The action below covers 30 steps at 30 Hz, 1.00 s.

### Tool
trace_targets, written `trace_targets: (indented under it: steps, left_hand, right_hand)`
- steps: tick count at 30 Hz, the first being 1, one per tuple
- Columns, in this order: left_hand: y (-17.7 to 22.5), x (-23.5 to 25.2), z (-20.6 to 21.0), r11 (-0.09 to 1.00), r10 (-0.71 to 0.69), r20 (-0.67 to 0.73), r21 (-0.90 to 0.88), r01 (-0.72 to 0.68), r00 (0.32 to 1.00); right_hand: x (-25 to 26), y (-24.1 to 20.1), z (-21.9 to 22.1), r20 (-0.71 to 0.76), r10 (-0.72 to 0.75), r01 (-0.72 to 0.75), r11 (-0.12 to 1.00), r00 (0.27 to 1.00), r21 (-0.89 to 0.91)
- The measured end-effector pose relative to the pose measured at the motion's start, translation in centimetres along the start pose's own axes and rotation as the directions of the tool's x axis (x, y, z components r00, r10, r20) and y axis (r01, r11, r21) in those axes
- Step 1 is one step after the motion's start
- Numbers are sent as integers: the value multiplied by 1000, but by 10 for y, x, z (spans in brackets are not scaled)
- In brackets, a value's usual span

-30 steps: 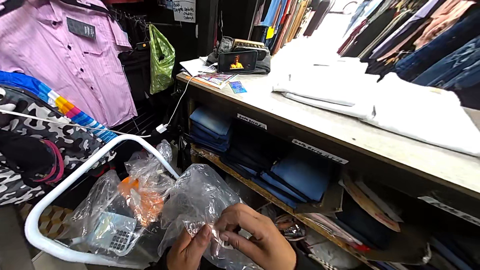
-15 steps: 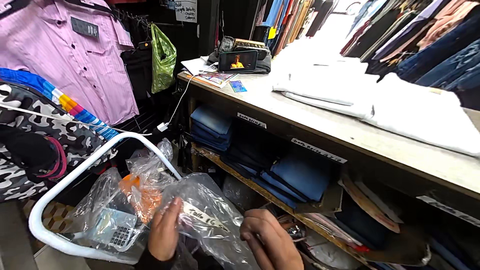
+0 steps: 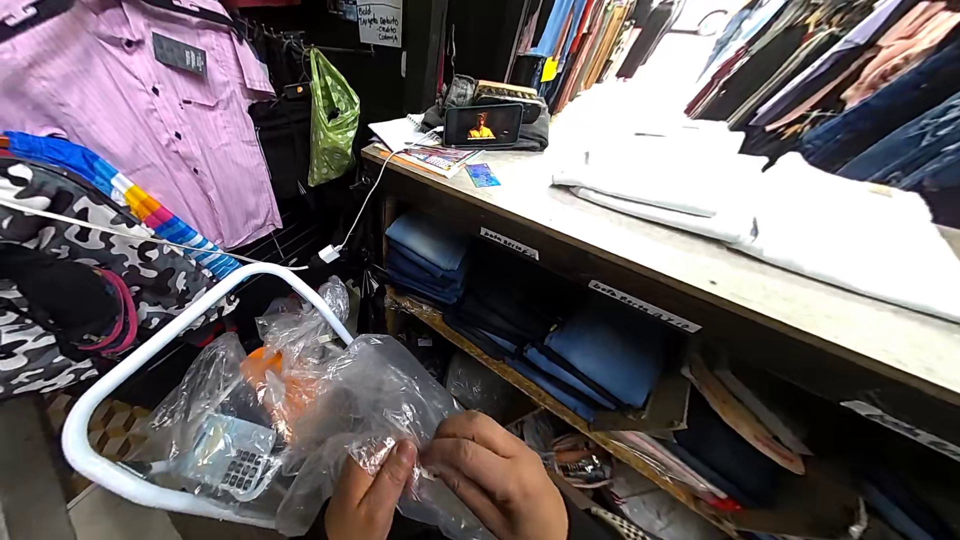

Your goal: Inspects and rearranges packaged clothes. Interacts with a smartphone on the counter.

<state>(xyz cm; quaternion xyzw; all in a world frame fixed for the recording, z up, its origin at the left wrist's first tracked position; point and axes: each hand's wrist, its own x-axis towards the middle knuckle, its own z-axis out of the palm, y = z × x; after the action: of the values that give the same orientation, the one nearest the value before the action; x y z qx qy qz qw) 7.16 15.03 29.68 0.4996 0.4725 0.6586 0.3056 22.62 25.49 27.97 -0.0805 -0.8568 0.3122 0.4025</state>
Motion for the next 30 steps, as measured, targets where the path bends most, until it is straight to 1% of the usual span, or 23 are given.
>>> trace_targets:
  steps: [2, 5, 9, 11, 12, 13, 14, 15, 16, 17, 18, 19, 20, 21, 22, 23, 24, 25, 26, 27, 28, 29, 30]
  left_hand:
    - [0, 0, 0, 1000, -3, -18, -7, 3, 1000]
    - [2, 0, 2, 998, -50, -71, -44, 47, 996]
    - [-3, 0, 2, 998, -38, -81, -43, 35, 996]
    - [-5, 2, -1, 997, -33, -64, -70, 28, 997]
    - [-5, 3, -3, 993, -51, -66, -114, 43, 997]
    - [-3, 3, -4, 979, -94, -94, -189, 75, 991]
    - [3, 5, -5, 953, -151, -138, -282, 108, 979]
    - [10, 7, -6, 920, -210, -182, -370, 131, 961]
    - [18, 10, -8, 884, -253, -217, -447, 134, 943]
    - [22, 11, -9, 857, -267, -241, -502, 116, 933]
    - [23, 12, -11, 835, -260, -250, -544, 87, 933]
    - [23, 12, -13, 821, -257, -257, -567, 70, 932]
    - [22, 11, -14, 815, -254, -255, -576, 64, 933]
    - [19, 11, -16, 816, -240, -236, -574, 65, 942]
    - [15, 10, -18, 823, -218, -204, -564, 68, 954]
    - [10, 9, -20, 835, -201, -178, -545, 74, 963]
    - [6, 7, -22, 851, -196, -157, -517, 88, 968]
    - [3, 6, -26, 867, -210, -148, -486, 114, 966]
    - [-2, 4, -30, 880, -249, -157, -449, 155, 956]
    - [-8, 3, -37, 889, -303, -175, -407, 212, 937]
    - [-15, 2, -46, 884, -376, -201, -370, 285, 905]
    - [-20, 2, -55, 873, -457, -225, -299, 386, 860]
    - [-24, 3, -65, 843, -538, -258, -174, 509, 803]
  right_hand:
    - [0, 0, 2, 8, -30, 31, 999, 1000, -45]
    - [-4, 1, 5, -21, -66, 64, 995, 998, -82]
    - [-8, 2, 5, -60, -67, 62, 996, 996, -68]
    - [-10, 4, 2, -68, -4, 1, 999, 998, -43]
    - [-13, 5, -2, -68, 73, -75, 997, 995, -35]
    - [-18, 8, -7, -68, 187, -190, 981, 980, -35]
    - [-28, 16, -16, -66, 333, -336, 941, 941, -44]
    - [-42, 28, -27, -61, 482, -484, 874, 874, -39]
    - [-61, 44, -39, -50, 622, -624, 781, 781, -25]
    - [-84, 58, -50, -22, 745, -745, 666, 666, -8]
    - [-107, 67, -59, 39, 847, -848, 529, 531, 36]
    - [-119, 64, -63, 157, 912, -923, 362, 379, 127]
    - [-120, 52, -61, 315, 914, -951, 176, 254, 256]
    - [-116, 37, -55, 449, 865, -923, 40, 223, 382]
    - [-111, 24, -48, 519, 804, -865, -9, 292, 502]
    - [-110, 14, -44, 533, 723, -768, -5, 440, 641]
    - [-107, 9, -40, 499, 626, -653, 23, 600, 757]
    - [-100, 7, -34, 431, 571, -566, 73, 699, 821]
    - [-90, 6, -30, 367, 573, -511, 108, 733, 853]
    - [-81, 7, -27, 320, 602, -469, 104, 732, 877]
    - [-75, 7, -27, 278, 642, -442, 106, 715, 891]
    - [-71, 9, -29, 252, 665, -433, 120, 704, 893]
    - [-69, 10, -31, 234, 687, -443, 142, 688, 885]
